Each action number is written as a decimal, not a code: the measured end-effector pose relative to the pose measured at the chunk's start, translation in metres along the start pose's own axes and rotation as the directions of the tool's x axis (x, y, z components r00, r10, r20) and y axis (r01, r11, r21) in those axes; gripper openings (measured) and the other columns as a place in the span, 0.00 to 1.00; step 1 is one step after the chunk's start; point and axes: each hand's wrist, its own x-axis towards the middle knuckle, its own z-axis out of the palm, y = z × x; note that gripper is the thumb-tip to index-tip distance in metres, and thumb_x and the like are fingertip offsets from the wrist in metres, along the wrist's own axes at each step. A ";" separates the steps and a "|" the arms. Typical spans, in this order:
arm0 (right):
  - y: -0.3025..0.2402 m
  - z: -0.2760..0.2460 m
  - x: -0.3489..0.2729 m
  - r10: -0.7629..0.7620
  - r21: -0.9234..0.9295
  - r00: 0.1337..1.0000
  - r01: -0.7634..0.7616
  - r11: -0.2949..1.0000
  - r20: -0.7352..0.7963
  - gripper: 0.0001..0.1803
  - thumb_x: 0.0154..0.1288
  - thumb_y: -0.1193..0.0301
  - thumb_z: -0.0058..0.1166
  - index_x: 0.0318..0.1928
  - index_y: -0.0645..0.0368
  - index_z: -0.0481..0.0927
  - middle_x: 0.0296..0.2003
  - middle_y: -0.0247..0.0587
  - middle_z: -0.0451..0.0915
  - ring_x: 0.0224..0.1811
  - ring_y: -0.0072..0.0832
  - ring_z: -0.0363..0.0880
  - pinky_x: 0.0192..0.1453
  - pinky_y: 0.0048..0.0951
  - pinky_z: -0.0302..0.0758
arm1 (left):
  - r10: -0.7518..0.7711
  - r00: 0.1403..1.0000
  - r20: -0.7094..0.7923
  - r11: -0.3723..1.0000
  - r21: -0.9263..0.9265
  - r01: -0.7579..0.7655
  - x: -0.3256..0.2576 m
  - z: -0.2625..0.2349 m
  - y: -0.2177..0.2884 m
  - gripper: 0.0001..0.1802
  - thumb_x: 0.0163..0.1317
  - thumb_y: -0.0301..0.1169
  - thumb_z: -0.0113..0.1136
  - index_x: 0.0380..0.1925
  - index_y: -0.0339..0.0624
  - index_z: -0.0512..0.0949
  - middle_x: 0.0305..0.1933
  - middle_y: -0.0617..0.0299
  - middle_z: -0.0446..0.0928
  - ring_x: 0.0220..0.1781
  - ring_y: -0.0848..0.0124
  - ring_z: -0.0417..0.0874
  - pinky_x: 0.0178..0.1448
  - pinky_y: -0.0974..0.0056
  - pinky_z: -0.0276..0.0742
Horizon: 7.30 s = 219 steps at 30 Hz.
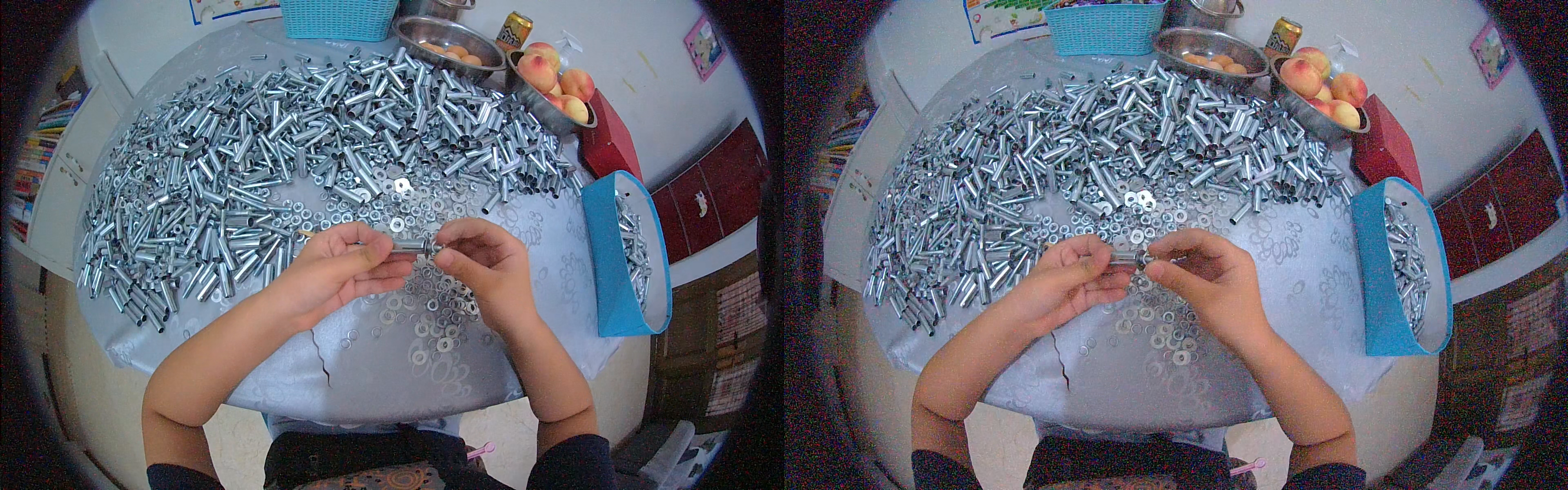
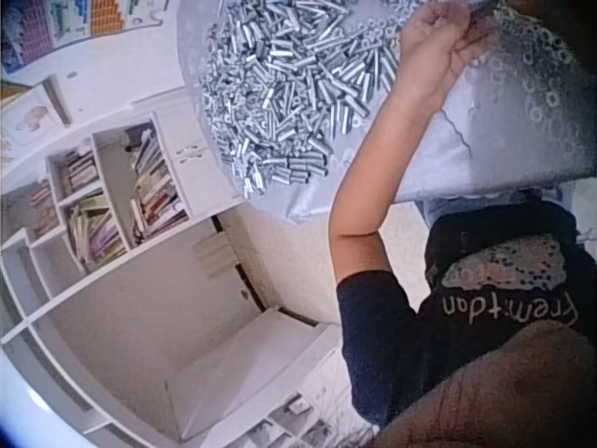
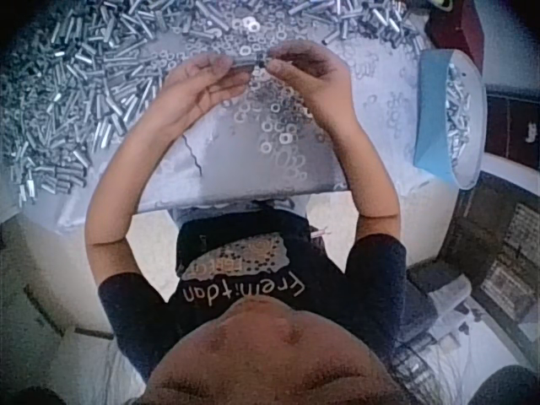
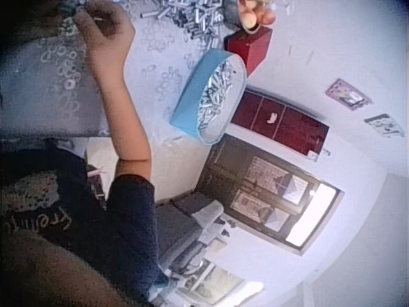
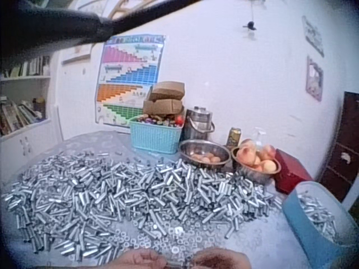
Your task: The person repeatedly picks up metal cylindrical fasteners and small washers from a table, threads the washers onto the fasteners by hand, and places the assembled units into a blue container. The process is continuous and repetitive throughout the clip.
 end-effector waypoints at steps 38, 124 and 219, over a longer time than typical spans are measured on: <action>0.024 -0.016 0.020 -0.382 -0.839 0.876 0.429 0.335 0.295 0.11 0.49 0.72 0.58 0.36 0.59 0.78 0.33 0.42 0.75 0.36 0.38 0.73 0.40 0.35 0.70 | -0.025 0.989 -0.148 0.998 0.059 0.034 0.003 0.003 0.004 0.08 0.61 0.30 0.52 0.35 0.37 0.71 0.40 0.49 0.76 0.39 0.66 0.80 0.46 0.61 0.79; 0.007 -0.010 0.000 0.207 -0.428 0.941 -0.076 0.901 0.269 0.18 0.67 0.59 0.40 0.31 0.62 0.69 0.21 0.42 0.69 0.23 0.29 0.67 0.29 0.30 0.65 | 0.378 0.926 0.003 0.810 0.483 -0.332 -0.005 0.014 0.000 0.05 0.58 0.19 0.53 0.32 0.31 0.67 0.34 0.50 0.78 0.37 0.66 0.81 0.43 0.67 0.79; -0.006 -0.007 -0.001 0.219 -0.620 0.939 -0.008 0.785 0.266 0.14 0.64 0.60 0.43 0.34 0.58 0.71 0.26 0.49 0.75 0.29 0.45 0.76 0.31 0.40 0.70 | 0.293 0.956 0.012 0.878 0.393 -0.273 -0.005 0.010 0.000 0.06 0.58 0.21 0.53 0.33 0.32 0.67 0.33 0.50 0.77 0.38 0.65 0.81 0.44 0.65 0.80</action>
